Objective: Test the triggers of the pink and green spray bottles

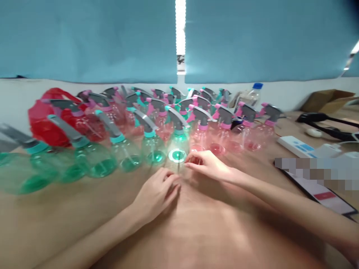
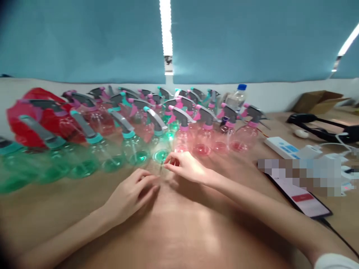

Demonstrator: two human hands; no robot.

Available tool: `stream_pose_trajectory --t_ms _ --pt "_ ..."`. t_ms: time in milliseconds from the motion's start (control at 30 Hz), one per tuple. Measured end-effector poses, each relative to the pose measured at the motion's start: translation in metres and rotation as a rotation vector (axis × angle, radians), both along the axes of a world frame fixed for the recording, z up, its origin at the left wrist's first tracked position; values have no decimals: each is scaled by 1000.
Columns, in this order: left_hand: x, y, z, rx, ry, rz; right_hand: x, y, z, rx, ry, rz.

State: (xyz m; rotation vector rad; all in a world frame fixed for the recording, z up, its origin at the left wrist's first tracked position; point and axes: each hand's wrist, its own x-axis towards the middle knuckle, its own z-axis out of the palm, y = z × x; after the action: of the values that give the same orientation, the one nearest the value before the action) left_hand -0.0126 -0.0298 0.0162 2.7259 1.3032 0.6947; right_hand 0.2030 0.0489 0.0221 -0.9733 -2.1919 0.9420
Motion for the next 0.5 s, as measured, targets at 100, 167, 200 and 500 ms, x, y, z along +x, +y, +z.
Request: stream_pose_trajectory --t_ms 100,167,200,500 --pt "-58 -28 10 -24 -39 164 -30 -3 -3 -67 -1 87" --pt "-95 -47 15 4 -78 288 -43 -6 -6 -127 -1 128" --pt "-112 -56 17 21 -104 362 -47 -6 -9 -155 -3 132" --pt "-221 -102 33 -51 -486 1082 -73 -12 -15 -334 -44 92"
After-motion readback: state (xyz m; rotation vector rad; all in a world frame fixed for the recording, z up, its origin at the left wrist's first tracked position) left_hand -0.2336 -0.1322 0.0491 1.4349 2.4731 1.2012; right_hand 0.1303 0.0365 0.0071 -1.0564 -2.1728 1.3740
